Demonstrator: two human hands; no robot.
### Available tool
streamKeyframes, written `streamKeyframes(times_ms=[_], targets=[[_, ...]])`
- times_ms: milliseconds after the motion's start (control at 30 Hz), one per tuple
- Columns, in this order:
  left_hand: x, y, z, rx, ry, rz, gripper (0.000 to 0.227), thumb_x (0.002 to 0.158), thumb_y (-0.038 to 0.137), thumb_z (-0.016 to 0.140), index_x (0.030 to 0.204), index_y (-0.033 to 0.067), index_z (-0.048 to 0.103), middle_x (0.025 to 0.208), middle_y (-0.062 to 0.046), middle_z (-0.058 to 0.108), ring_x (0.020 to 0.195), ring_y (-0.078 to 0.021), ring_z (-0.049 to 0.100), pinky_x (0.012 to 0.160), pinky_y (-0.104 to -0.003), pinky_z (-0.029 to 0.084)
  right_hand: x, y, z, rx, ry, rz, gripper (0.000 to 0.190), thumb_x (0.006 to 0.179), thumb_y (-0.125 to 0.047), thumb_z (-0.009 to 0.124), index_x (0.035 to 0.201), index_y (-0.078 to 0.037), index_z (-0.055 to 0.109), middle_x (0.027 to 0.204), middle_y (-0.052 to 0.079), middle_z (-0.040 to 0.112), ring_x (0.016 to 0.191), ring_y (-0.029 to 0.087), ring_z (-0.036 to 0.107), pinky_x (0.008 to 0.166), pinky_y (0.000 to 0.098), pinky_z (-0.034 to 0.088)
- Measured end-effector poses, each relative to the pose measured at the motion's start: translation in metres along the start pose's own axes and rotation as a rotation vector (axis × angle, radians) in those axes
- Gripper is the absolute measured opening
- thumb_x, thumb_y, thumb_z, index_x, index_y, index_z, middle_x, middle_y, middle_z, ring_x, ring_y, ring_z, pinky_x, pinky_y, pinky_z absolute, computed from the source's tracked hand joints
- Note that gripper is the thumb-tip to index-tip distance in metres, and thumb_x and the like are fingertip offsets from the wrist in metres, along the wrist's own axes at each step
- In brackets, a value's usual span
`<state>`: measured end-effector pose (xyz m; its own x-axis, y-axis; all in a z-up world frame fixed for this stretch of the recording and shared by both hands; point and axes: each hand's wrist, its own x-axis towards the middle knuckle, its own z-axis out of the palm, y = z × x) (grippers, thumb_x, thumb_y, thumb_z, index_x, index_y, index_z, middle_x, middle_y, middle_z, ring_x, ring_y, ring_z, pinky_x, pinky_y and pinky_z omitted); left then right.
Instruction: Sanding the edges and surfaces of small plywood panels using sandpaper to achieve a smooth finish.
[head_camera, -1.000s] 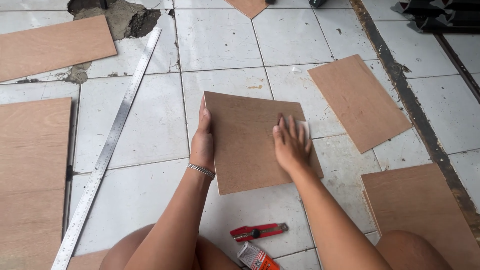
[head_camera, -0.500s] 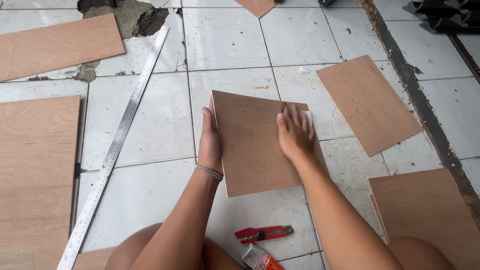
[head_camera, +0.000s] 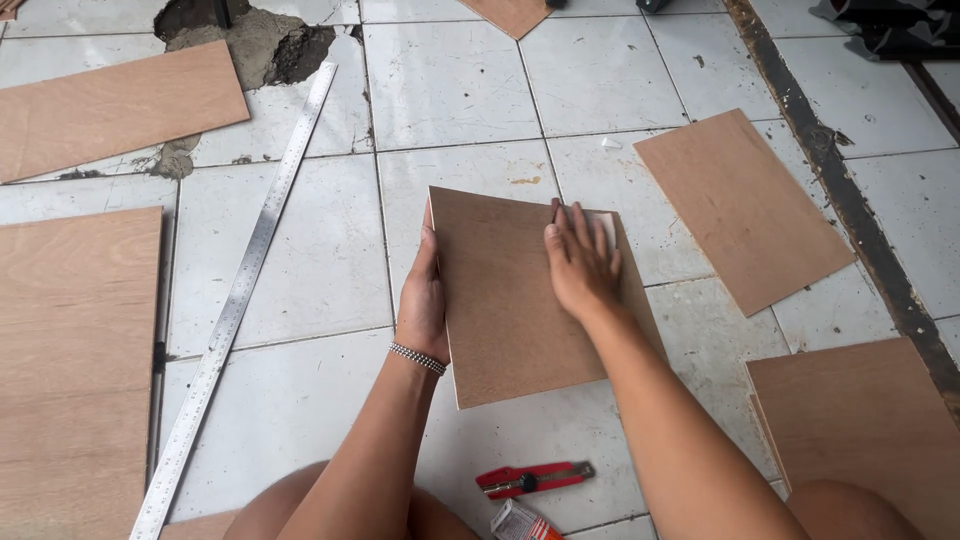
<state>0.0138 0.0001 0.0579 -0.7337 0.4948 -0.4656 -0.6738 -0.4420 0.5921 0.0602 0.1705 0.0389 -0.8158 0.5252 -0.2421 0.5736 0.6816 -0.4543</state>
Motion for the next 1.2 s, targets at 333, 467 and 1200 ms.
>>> streamKeyframes(times_ms=[333,467,1200], targets=[[-0.009,0.011,0.008,-0.2,0.022,0.054,0.046,0.09,0.04,0.034,0.13,0.0206,0.046,0.113,0.004,0.057,0.095,-0.0081,0.048,0.094,-0.028,0.037,-0.057,-0.08,0.012,0.031,-0.09,-0.161,0.056,0.09,-0.043,0.009,0.141,-0.019,0.014,0.148,0.007,0.0,0.131,0.043,-0.001,0.098,0.0646,0.001],[-0.018,0.001,0.011,-0.451,-0.247,-0.006,0.079,0.074,0.072,0.017,0.136,0.025,0.03,0.139,-0.003,0.034,0.126,-0.0284,0.033,0.103,-0.045,0.027,-0.055,-0.095,-0.009,0.009,-0.15,-0.251,0.055,0.09,-0.039,0.014,0.14,-0.017,0.015,0.148,0.008,0.001,0.131,0.043,0.0,0.098,0.0648,0.002],[0.005,-0.002,-0.004,-0.454,-0.167,0.002,0.07,0.076,0.069,0.025,0.131,0.0269,0.039,0.126,-0.006,0.049,0.117,-0.0285,0.045,0.1,-0.042,0.034,-0.069,-0.124,0.003,0.018,-0.192,-0.288,0.057,0.088,-0.051,0.01,0.14,-0.026,0.016,0.148,0.002,0.003,0.133,0.037,0.0,0.099,0.0634,0.0]])
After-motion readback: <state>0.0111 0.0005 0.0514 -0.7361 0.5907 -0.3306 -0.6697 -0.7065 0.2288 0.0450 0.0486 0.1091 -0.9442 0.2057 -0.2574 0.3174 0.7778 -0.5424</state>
